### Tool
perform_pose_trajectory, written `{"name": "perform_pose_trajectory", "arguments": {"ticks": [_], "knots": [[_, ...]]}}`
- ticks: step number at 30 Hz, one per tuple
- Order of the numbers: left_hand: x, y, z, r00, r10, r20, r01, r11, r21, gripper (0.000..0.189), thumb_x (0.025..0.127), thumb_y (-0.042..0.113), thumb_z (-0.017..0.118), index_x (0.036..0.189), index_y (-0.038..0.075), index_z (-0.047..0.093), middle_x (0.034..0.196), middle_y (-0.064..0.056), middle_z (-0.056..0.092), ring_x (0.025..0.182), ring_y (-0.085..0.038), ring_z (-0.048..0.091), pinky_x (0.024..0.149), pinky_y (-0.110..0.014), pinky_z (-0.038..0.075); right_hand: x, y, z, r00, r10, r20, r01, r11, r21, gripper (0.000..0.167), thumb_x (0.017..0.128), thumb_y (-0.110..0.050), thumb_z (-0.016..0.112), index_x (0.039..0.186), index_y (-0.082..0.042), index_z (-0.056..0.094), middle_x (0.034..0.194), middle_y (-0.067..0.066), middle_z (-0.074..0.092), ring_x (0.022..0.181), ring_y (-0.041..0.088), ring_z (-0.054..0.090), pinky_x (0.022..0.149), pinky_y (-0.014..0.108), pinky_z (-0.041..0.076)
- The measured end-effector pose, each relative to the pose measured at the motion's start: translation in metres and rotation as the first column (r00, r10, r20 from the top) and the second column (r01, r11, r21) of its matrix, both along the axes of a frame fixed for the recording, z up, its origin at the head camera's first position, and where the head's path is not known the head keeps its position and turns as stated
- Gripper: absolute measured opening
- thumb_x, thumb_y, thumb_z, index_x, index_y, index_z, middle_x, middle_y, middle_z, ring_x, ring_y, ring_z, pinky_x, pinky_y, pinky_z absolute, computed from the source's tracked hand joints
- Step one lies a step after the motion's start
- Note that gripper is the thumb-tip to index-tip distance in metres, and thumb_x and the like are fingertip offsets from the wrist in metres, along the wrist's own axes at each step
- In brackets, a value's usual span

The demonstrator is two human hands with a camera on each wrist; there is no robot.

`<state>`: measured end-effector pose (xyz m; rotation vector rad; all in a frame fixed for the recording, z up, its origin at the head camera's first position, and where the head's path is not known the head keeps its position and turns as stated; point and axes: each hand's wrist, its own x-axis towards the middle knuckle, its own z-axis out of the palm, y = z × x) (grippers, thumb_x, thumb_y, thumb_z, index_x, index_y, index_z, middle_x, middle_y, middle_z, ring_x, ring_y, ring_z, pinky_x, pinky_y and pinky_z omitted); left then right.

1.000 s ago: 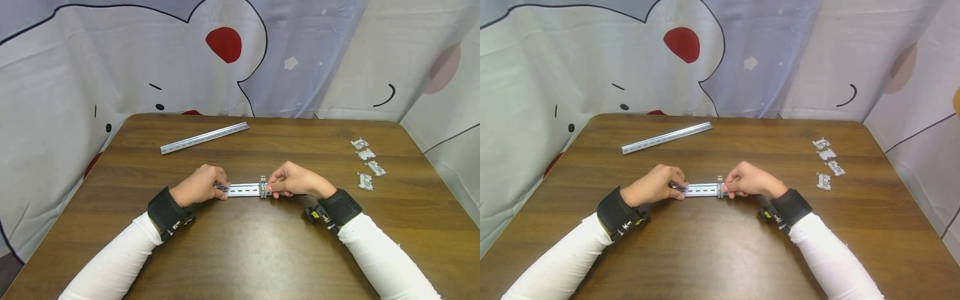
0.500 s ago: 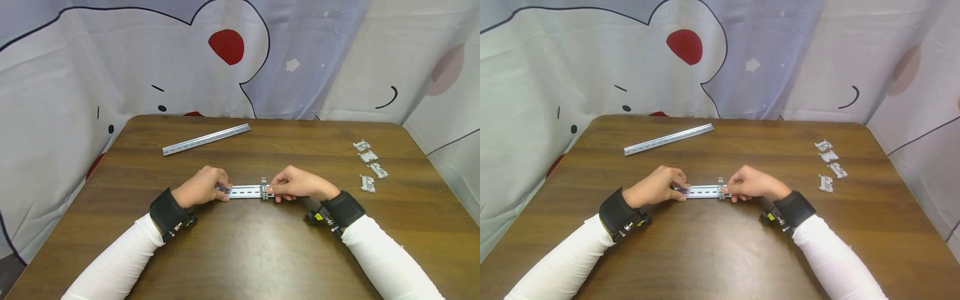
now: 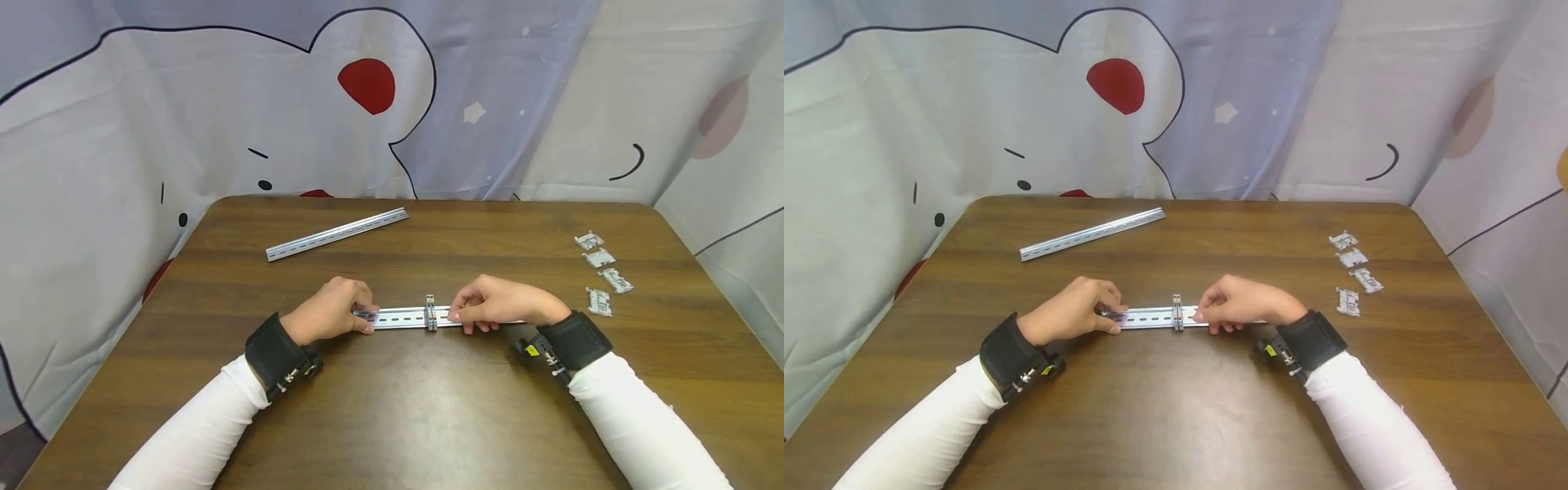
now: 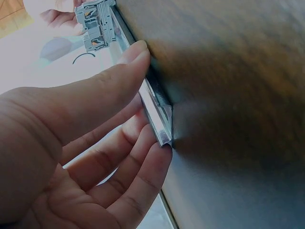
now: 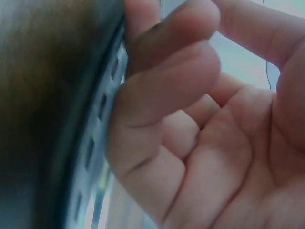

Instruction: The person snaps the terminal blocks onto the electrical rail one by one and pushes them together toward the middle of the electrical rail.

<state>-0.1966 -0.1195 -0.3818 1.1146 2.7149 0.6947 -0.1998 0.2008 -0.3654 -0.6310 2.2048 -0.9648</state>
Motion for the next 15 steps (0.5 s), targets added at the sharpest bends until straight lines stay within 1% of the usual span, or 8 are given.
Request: {"name": "perform_pose_trajectory", "arguments": {"ticks": [4,9,12,15], "knots": [[0.000,-0.001,-0.001,1.000,0.003,0.000,-0.003,1.000,0.004,0.031,0.074,0.018,0.085,0.102,0.007,0.077,0.096,0.000,0.067,0.083,-0.017,0.060,0.071,-0.027,0.047,-0.003,0.012,0.006,1.000,-0.010,-0.018,0.010,0.999,0.034,0.019,0.096,-0.024,0.062,0.105,-0.009,0.071,0.080,0.010,0.067,0.060,0.017,0.054,0.053,0.029,0.046],[0.000,-0.001,-0.002,1.000,-0.009,0.000,0.009,1.000,0.021,0.031,0.074,0.018,0.085,0.102,0.006,0.077,0.093,0.000,0.066,0.079,-0.016,0.058,0.068,-0.026,0.045,-0.006,0.035,0.018,0.994,-0.073,-0.082,0.082,0.991,0.103,0.023,0.095,-0.030,0.064,0.105,-0.011,0.072,0.079,0.010,0.067,0.061,0.020,0.057,0.053,0.030,0.046],[0.000,-0.001,-0.002,1.000,-0.013,0.002,0.013,0.999,0.032,0.030,0.074,0.017,0.085,0.101,0.006,0.078,0.092,-0.001,0.066,0.078,-0.016,0.057,0.067,-0.025,0.045,-0.006,0.052,0.023,0.982,-0.117,-0.150,0.140,0.977,0.159,0.027,0.094,-0.034,0.065,0.104,-0.010,0.072,0.077,0.009,0.067,0.062,0.022,0.059,0.053,0.032,0.046],[0.000,-0.001,-0.002,1.000,-0.016,-0.001,0.016,0.999,0.038,0.029,0.074,0.017,0.085,0.100,0.006,0.078,0.091,0.000,0.066,0.078,-0.016,0.057,0.066,-0.025,0.045,-0.006,0.070,0.028,0.964,-0.154,-0.215,0.203,0.953,0.227,0.032,0.092,-0.038,0.066,0.101,-0.007,0.071,0.074,0.007,0.067,0.061,0.020,0.059,0.052,0.031,0.046]]}}
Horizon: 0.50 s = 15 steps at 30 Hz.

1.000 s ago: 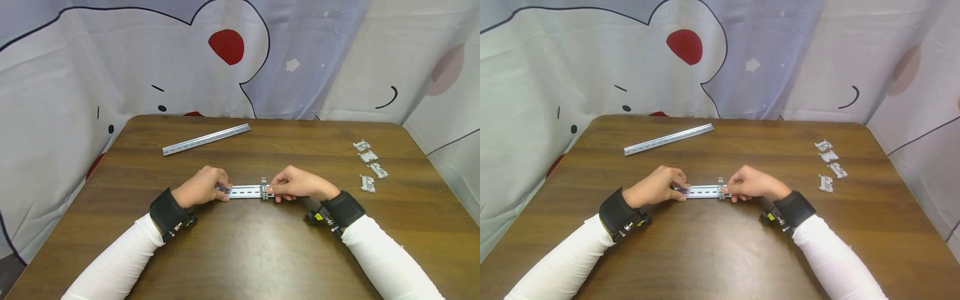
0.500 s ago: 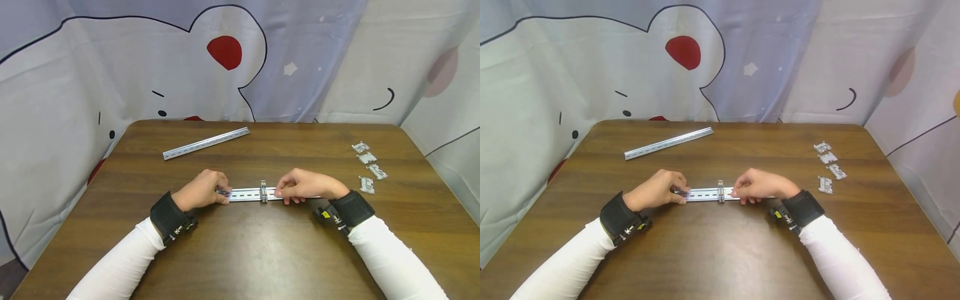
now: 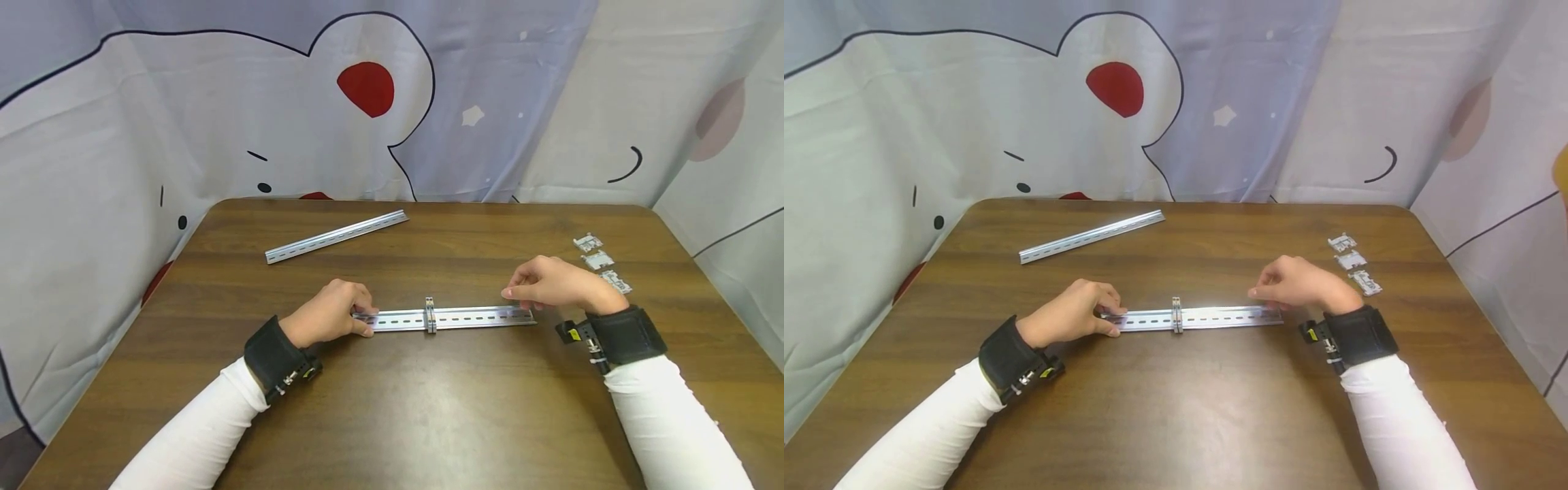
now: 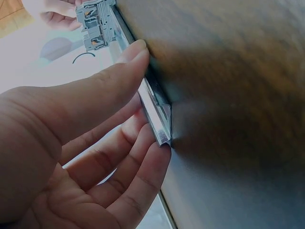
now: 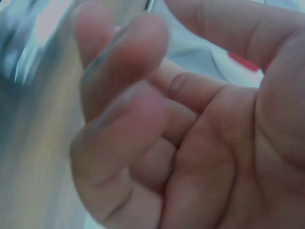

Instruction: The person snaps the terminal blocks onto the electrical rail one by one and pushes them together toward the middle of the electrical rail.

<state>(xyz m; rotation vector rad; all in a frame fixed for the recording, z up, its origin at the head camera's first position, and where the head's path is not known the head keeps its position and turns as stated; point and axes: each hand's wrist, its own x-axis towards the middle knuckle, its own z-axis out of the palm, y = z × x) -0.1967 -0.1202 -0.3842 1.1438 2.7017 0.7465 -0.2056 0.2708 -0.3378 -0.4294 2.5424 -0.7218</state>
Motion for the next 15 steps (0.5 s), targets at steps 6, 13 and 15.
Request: {"name": "perform_pose_trajectory", "arguments": {"ticks": [6,13,15], "knots": [[0.000,0.001,0.000,1.000,0.001,-0.004,-0.001,1.000,-0.007,0.029,0.074,0.018,0.085,0.100,0.007,0.078,0.092,0.000,0.066,0.078,-0.016,0.058,0.067,-0.025,0.045,0.003,0.037,0.010,0.994,-0.085,-0.075,0.094,0.987,0.128,0.035,0.092,-0.036,0.067,0.097,-0.001,0.068,0.065,0.004,0.061,0.054,0.016,0.054,0.050,0.032,0.045],[0.001,0.001,0.001,1.000,0.016,0.015,-0.016,1.000,-0.010,0.031,0.074,0.017,0.085,0.102,0.006,0.077,0.094,-0.002,0.067,0.079,-0.018,0.058,0.068,-0.026,0.047,0.005,0.072,0.021,0.979,-0.149,-0.138,0.183,0.943,0.277,0.032,0.085,-0.038,0.072,0.077,-0.008,0.066,0.058,-0.003,0.054,0.058,0.015,0.052,0.055,0.031,0.039],[0.001,0.000,0.001,1.000,0.015,0.013,-0.015,1.000,-0.007,0.031,0.074,0.016,0.085,0.102,0.005,0.077,0.094,-0.002,0.067,0.079,-0.018,0.059,0.068,-0.026,0.047,0.006,0.080,0.022,0.977,-0.172,-0.129,0.204,0.930,0.305,0.034,0.084,-0.039,0.073,0.070,-0.010,0.063,0.055,-0.004,0.050,0.055,0.014,0.049,0.053,0.031,0.038]]}}
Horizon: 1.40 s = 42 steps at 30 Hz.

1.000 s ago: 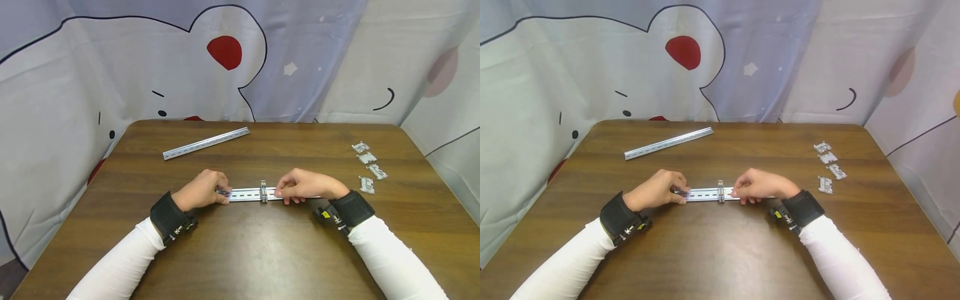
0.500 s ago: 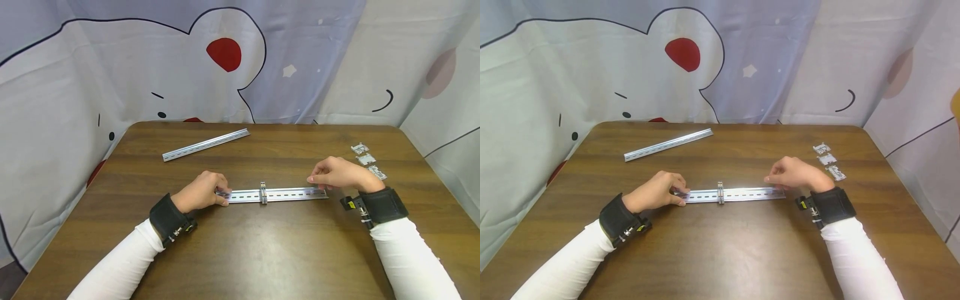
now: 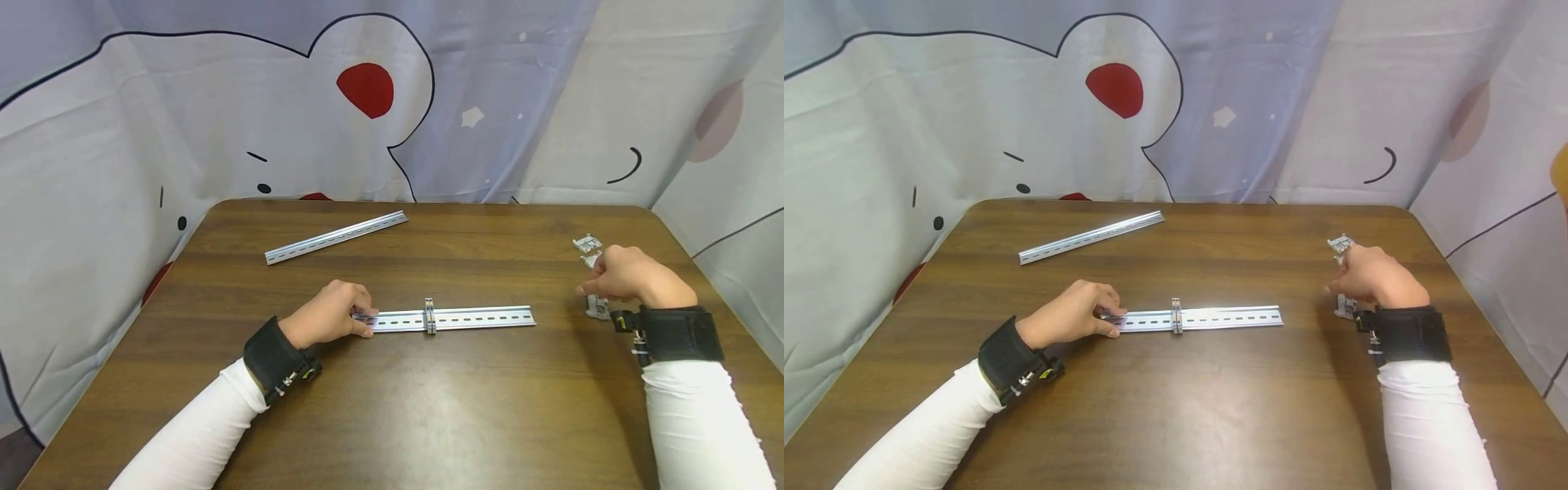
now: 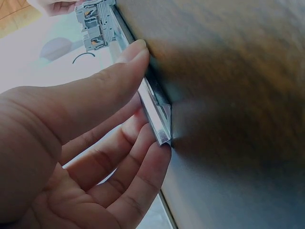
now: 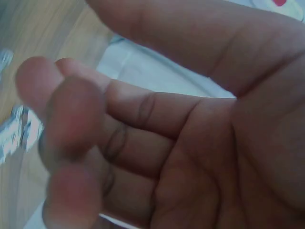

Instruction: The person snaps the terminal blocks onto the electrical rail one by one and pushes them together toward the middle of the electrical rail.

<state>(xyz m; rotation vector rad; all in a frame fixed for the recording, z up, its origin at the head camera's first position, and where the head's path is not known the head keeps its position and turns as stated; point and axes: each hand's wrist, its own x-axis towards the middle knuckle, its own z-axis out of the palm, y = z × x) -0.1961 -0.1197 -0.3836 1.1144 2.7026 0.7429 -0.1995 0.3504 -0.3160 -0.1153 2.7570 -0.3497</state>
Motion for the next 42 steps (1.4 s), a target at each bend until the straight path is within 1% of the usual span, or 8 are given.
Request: {"name": "perform_pose_trajectory", "arguments": {"ticks": [3,8,15,21,27,34,38,42], "knots": [[0.000,0.000,0.000,1.000,-0.002,-0.001,0.002,1.000,0.003,0.031,0.074,0.016,0.085,0.101,0.005,0.077,0.093,-0.001,0.067,0.079,-0.018,0.059,0.068,-0.025,0.047,0.002,0.007,-0.001,0.999,-0.042,0.023,0.041,0.999,0.021,0.038,0.084,-0.039,0.072,0.062,-0.011,0.059,0.052,-0.005,0.046,0.050,0.012,0.046,0.051,0.031,0.037],[0.000,-0.001,0.000,1.000,-0.001,-0.003,0.001,1.000,0.001,0.031,0.074,0.017,0.085,0.101,0.006,0.077,0.093,0.000,0.066,0.079,-0.018,0.059,0.068,-0.025,0.047,0.003,0.016,-0.005,0.995,-0.083,0.059,0.079,0.994,0.069,0.044,0.085,-0.041,0.070,0.056,-0.012,0.053,0.053,-0.004,0.046,0.050,0.013,0.046,0.050,0.032,0.037],[0.000,-0.001,-0.002,1.000,0.009,0.008,-0.009,1.000,-0.009,0.030,0.075,0.017,0.085,0.102,0.006,0.077,0.095,-0.001,0.067,0.081,-0.017,0.060,0.070,-0.025,0.047,0.001,0.022,-0.014,0.981,-0.115,0.157,0.101,0.990,0.094,0.048,0.081,-0.051,0.071,0.062,-0.010,0.053,0.060,-0.001,0.050,0.056,0.016,0.048,0.054,0.033,0.038],[0.000,-0.001,-0.002,1.000,0.015,0.006,-0.015,1.000,-0.011,0.030,0.074,0.017,0.085,0.102,0.007,0.077,0.095,0.000,0.067,0.081,-0.017,0.060,0.070,-0.025,0.047,-0.004,0.026,-0.020,0.979,-0.113,0.172,0.103,0.993,0.064,0.042,0.079,-0.045,0.074,0.062,-0.009,0.059,0.058,-0.001,0.055,0.055,0.015,0.051,0.053,0.031,0.038],[0.000,0.000,-0.002,1.000,0.019,0.011,-0.019,1.000,-0.019,0.031,0.075,0.018,0.085,0.102,0.007,0.077,0.095,0.000,0.066,0.081,-0.017,0.058,0.068,-0.025,0.046,-0.007,0.022,-0.024,0.975,-0.101,0.199,0.095,0.995,0.041,0.036,0.083,-0.036,0.073,0.065,-0.007,0.059,0.061,0.000,0.056,0.058,0.015,0.052,0.054,0.030,0.042],[0.001,0.000,0.000,1.000,0.017,0.009,-0.017,1.000,-0.015,0.030,0.074,0.018,0.085,0.102,0.007,0.077,0.096,0.000,0.066,0.080,-0.017,0.059,0.068,-0.025,0.046,-0.011,0.018,-0.027,0.980,-0.043,0.195,0.038,0.999,0.030,0.032,0.086,-0.025,0.068,0.061,-0.008,0.061,0.056,-0.003,0.055,0.054,0.012,0.050,0.052,0.028,0.040],[0.001,0.000,0.000,1.000,0.012,0.003,-0.012,1.000,-0.012,0.030,0.074,0.019,0.085,0.101,0.007,0.077,0.096,0.000,0.066,0.080,-0.016,0.059,0.068,-0.025,0.047,-0.011,0.017,-0.028,0.976,-0.054,0.213,0.065,0.997,-0.046,0.032,0.087,-0.020,0.069,0.060,-0.011,0.055,0.055,-0.005,0.051,0.052,0.010,0.047,0.051,0.027,0.039],[0.002,0.000,0.000,1.000,0.015,0.001,-0.015,1.000,-0.013,0.030,0.075,0.018,0.085,0.101,0.007,0.077,0.096,0.000,0.066,0.081,-0.016,0.059,0.069,-0.025,0.047,-0.010,0.013,-0.029,0.964,-0.075,0.256,0.118,0.981,-0.156,0.020,0.086,-0.007,0.067,0.069,-0.006,0.057,0.059,-0.004,0.050,0.054,0.009,0.048,0.052,0.026,0.044]]}}
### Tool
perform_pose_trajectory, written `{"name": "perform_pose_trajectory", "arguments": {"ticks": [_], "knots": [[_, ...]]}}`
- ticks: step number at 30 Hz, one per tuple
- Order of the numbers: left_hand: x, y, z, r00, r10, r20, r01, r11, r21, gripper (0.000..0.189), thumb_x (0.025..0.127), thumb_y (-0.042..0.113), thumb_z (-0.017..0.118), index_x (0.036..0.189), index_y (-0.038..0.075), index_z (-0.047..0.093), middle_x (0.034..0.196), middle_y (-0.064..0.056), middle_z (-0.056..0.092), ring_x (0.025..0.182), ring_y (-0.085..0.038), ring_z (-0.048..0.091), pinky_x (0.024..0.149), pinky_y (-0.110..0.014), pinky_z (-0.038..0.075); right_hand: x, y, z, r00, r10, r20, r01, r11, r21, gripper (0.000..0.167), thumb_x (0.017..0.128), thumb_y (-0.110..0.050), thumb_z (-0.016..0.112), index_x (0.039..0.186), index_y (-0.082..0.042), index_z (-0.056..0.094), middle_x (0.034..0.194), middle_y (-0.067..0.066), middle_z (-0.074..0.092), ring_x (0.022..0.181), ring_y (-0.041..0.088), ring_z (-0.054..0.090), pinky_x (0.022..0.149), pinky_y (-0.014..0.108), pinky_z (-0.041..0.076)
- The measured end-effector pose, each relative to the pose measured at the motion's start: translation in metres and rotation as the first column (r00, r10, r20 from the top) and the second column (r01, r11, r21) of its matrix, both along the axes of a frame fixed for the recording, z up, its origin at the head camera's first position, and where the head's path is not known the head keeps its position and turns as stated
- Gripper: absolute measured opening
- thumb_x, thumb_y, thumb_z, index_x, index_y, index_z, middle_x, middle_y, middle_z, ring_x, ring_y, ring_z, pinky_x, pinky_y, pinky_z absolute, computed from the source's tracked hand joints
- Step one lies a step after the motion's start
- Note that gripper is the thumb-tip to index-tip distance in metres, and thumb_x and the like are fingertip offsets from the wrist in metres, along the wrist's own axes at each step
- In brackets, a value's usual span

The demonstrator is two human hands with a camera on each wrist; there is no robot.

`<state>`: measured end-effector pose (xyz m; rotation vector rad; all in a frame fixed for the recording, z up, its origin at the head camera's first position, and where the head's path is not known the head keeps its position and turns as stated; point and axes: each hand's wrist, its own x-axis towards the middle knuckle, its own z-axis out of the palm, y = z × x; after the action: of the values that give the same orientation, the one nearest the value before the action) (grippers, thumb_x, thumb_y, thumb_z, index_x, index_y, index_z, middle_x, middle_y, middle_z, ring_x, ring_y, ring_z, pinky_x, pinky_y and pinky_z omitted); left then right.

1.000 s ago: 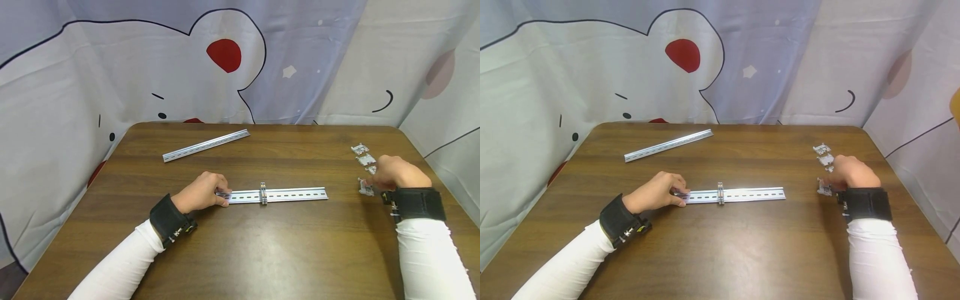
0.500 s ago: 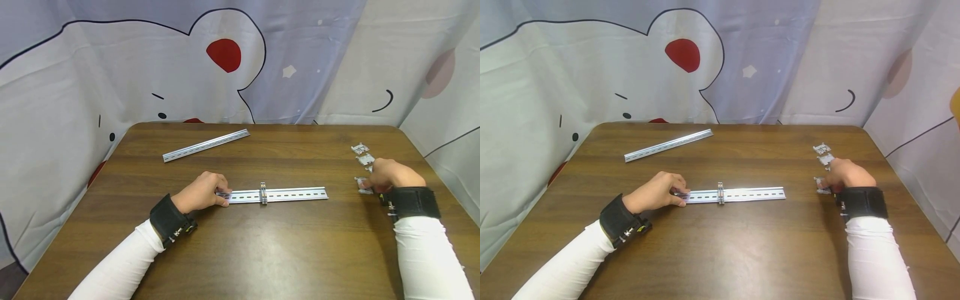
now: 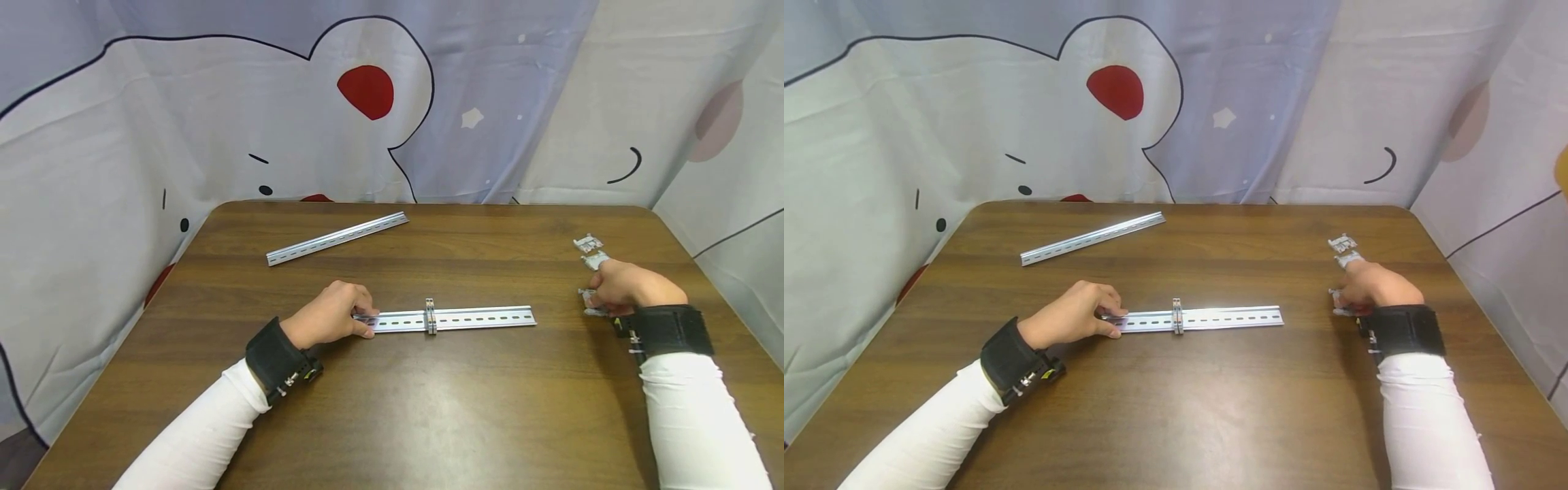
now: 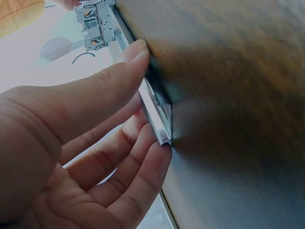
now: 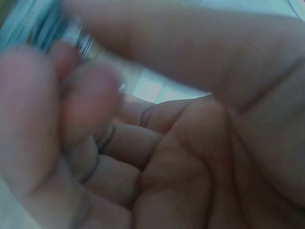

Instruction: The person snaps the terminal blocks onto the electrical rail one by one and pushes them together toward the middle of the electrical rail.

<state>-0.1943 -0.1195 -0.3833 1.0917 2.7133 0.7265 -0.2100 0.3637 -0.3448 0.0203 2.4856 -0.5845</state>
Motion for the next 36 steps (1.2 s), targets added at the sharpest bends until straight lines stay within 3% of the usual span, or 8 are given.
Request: {"name": "perform_pose_trajectory", "arguments": {"ticks": [3,7,9,14,23,27,31,36], "knots": [[0.000,0.000,0.001,1.000,0.007,0.004,-0.007,1.000,-0.005,0.030,0.075,0.018,0.085,0.102,0.007,0.077,0.097,0.000,0.066,0.081,-0.016,0.059,0.069,-0.025,0.047,0.000,-0.003,0.000,1.000,0.015,0.005,-0.015,1.000,0.013,0.010,0.086,-0.002,0.064,0.076,-0.002,0.061,0.060,-0.004,0.050,0.054,0.008,0.048,0.052,0.025,0.044],[0.000,0.001,0.000,1.000,0.001,0.008,-0.001,1.000,0.000,0.030,0.074,0.017,0.085,0.101,0.007,0.077,0.095,0.000,0.066,0.080,-0.017,0.059,0.068,-0.025,0.047,0.000,-0.004,0.000,0.999,0.040,-0.019,-0.038,0.993,0.111,0.013,0.085,-0.005,0.065,0.072,-0.003,0.062,0.058,-0.003,0.050,0.050,0.009,0.045,0.050,0.025,0.039],[0.000,0.001,0.000,1.000,-0.003,0.002,0.003,1.000,0.000,0.029,0.074,0.018,0.085,0.100,0.007,0.077,0.095,0.000,0.066,0.080,-0.017,0.059,0.068,-0.025,0.046,0.000,-0.005,-0.001,0.998,0.050,-0.038,-0.046,0.993,0.111,0.006,0.084,-0.004,0.065,0.081,0.001,0.063,0.061,-0.001,0.052,0.049,0.010,0.046,0.049,0.026,0.040],[0.000,0.001,-0.001,1.000,-0.003,-0.012,0.003,1.000,-0.005,0.028,0.073,0.019,0.086,0.097,0.007,0.078,0.096,0.000,0.067,0.081,-0.017,0.059,0.069,-0.025,0.046,-0.001,-0.006,-0.003,0.992,0.100,-0.075,-0.094,0.992,0.080,0.037,0.083,0.001,0.065,0.116,0.013,0.053,0.076,0.005,0.057,0.048,0.011,0.049,0.049,0.028,0.044],[-0.001,0.001,0.000,1.000,-0.009,-0.018,0.010,1.000,0.003,0.028,0.073,0.019,0.086,0.097,0.007,0.078,0.095,0.000,0.067,0.079,-0.017,0.059,0.067,-0.025,0.045,-0.004,-0.007,0.001,0.990,0.115,-0.081,-0.104,0.987,0.122,0.031,0.081,-0.006,0.072,0.104,0.010,0.060,0.068,0.003,0.058,0.047,0.009,0.049,0.048,0.027,0.044],[0.000,0.001,0.001,1.000,-0.005,-0.013,0.005,1.000,0.000,0.028,0.073,0.019,0.086,0.097,0.007,0.078,0.096,-0.001,0.067,0.080,-0.017,0.059,0.068,-0.025,0.045,-0.004,-0.009,0.002,0.986,0.107,-0.129,-0.088,0.985,0.150,0.029,0.079,-0.012,0.077,0.096,0.005,0.062,0.069,0.004,0.057,0.048,0.010,0.051,0.049,0.029,0.046],[0.000,0.000,0.000,1.000,-0.008,-0.010,0.008,1.000,0.003,0.028,0.074,0.019,0.086,0.097,0.007,0.078,0.095,-0.001,0.067,0.079,-0.017,0.058,0.067,-0.025,0.045,-0.002,-0.011,0.004,0.979,0.069,-0.191,-0.046,0.991,0.125,0.030,0.075,-0.010,0.081,0.093,0.003,0.061,0.078,0.011,0.058,0.054,0.014,0.056,0.051,0.032,0.049],[-0.001,0.001,0.000,1.000,-0.007,0.000,0.007,1.000,0.007,0.027,0.074,0.018,0.086,0.097,0.007,0.078,0.095,-0.001,0.067,0.079,-0.017,0.058,0.067,-0.025,0.045,0.001,-0.017,0.007,0.982,-0.012,-0.187,0.022,0.999,0.049,0.030,0.074,0.000,0.079,0.095,0.008,0.059,0.085,0.019,0.059,0.057,0.016,0.064,0.054,0.032,0.054]]}}
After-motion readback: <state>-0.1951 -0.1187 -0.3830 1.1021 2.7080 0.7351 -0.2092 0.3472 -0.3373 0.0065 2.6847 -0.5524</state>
